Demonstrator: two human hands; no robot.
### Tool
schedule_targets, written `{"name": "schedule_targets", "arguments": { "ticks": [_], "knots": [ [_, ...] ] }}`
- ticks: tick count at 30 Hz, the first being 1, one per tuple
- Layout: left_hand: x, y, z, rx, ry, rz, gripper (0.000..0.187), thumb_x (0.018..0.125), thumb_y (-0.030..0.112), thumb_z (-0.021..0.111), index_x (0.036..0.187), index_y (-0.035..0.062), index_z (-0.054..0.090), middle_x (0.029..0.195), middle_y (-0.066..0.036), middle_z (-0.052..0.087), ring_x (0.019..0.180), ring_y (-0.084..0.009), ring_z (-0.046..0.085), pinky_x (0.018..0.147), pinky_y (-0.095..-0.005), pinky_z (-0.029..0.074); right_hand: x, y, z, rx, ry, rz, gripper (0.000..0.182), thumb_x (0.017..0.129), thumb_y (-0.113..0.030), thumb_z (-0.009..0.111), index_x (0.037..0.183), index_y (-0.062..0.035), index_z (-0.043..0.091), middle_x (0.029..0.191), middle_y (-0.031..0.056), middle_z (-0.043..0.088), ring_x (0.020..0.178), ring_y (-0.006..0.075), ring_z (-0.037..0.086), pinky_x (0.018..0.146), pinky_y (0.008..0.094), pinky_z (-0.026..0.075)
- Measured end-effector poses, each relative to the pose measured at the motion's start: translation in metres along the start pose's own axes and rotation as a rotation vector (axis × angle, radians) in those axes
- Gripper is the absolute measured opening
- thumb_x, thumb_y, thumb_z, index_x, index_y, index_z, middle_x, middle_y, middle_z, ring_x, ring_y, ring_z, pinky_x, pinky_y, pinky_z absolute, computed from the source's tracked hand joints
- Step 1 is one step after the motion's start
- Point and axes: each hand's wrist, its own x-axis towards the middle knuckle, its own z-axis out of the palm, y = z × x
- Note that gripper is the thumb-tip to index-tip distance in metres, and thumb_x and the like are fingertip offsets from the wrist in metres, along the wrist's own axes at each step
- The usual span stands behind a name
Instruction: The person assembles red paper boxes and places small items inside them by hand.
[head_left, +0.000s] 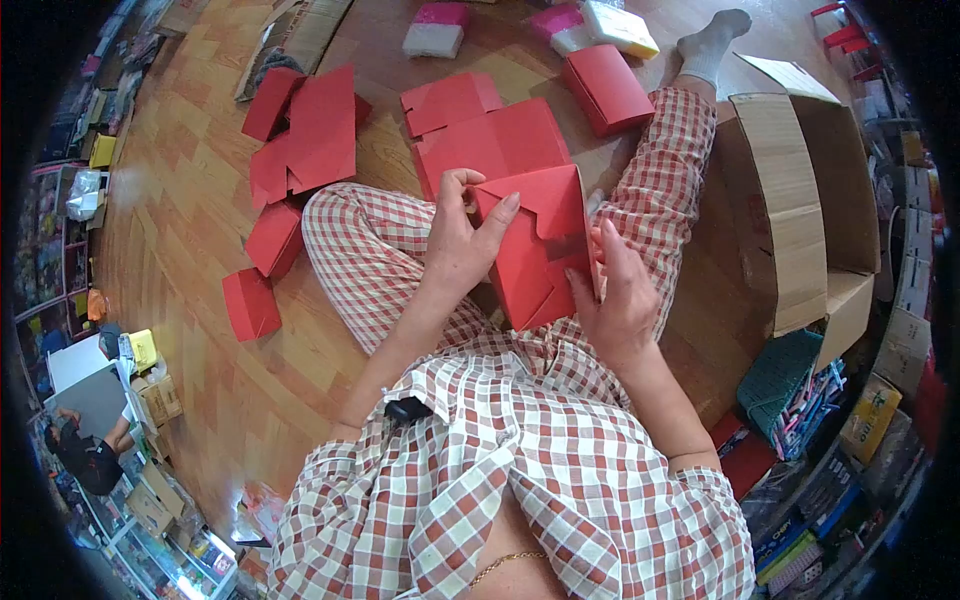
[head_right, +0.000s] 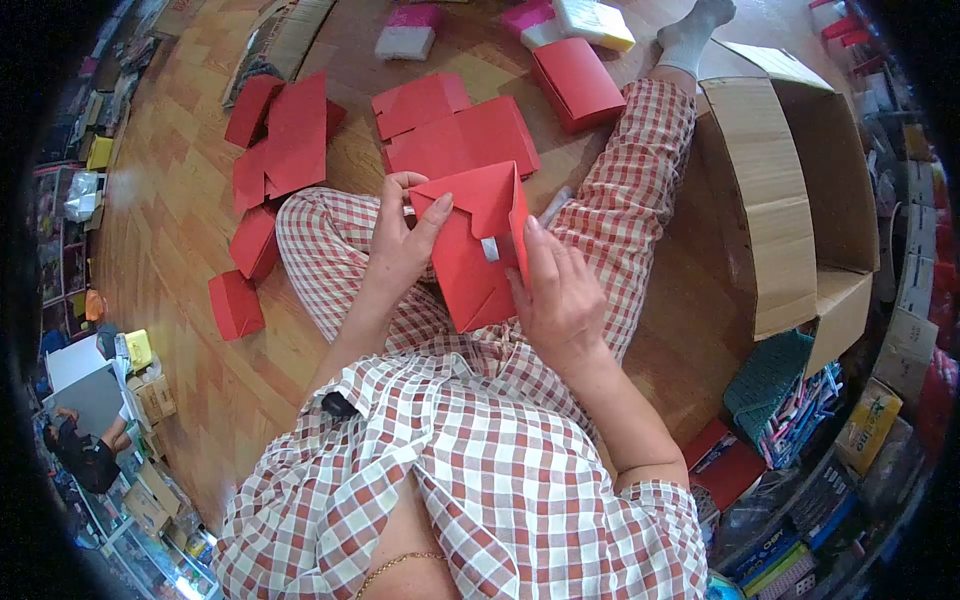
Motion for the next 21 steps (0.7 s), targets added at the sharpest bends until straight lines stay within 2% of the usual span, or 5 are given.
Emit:
{"name": "schedule_targets", "arguments": {
  "ticks": [3,8,13,15,21],
  "knots": [
    [0.003,-0.010,-0.002,0.037,0.013,-0.028,0.050,0.082,0.031,0.070,0.110,0.0009,0.043,0.102,-0.015,0.052,0.091,-0.0210,0.052,0.080,-0.0349,0.044,-0.004,-0.002,0.007,-0.045,0.032,-0.020,0.051,0.070,-0.007,0.074,0.115,0.0051,0.053,0.108,0.0226,0.060,0.087,0.0362,0.062,0.073,0.0392,0.053],
    [0.000,-0.009,-0.001,0.053,0.023,-0.019,0.050,0.081,0.031,0.071,0.110,0.0008,0.043,0.103,-0.016,0.051,0.094,-0.0231,0.051,0.083,-0.0357,0.043,0.004,-0.016,-0.003,0.065,-0.156,0.094,0.033,0.072,-0.011,0.073,0.103,-0.0003,0.064,0.120,0.0251,0.051,0.105,0.0369,0.053,0.088,0.0427,0.047],
    [-0.006,-0.002,0.002,0.009,-0.026,-0.074,0.057,0.078,0.029,0.073,0.115,0.0019,0.040,0.113,-0.018,0.046,0.100,-0.0257,0.053,0.089,-0.0375,0.043,0.007,-0.003,0.012,0.147,-0.035,0.213,0.026,0.070,-0.009,0.076,0.090,-0.0015,0.062,0.116,0.0240,0.052,0.107,0.0381,0.052,0.087,0.0444,0.046],
    [-0.010,-0.001,0.003,0.178,-0.047,0.064,0.061,0.078,0.019,0.073,0.124,0.0058,0.035,0.116,-0.014,0.046,0.103,-0.0215,0.054,0.084,-0.0341,0.050,0.012,-0.002,0.014,0.219,-0.044,0.367,0.026,0.069,-0.007,0.075,0.087,-0.0017,0.057,0.110,0.0222,0.053,0.104,0.0377,0.053,0.087,0.0436,0.045],
    [-0.016,0.000,0.001,-0.021,-0.162,-0.071,0.078,0.069,0.013,0.078,0.129,0.0044,0.030,0.126,-0.019,0.037,0.110,-0.0288,0.049,0.092,-0.0395,0.046,0.014,0.001,0.020,0.125,-0.063,0.370,0.040,0.068,-0.007,0.075,0.100,-0.0012,0.051,0.104,0.0174,0.054,0.099,0.0351,0.053,0.082,0.0426,0.045]
  ]
}}
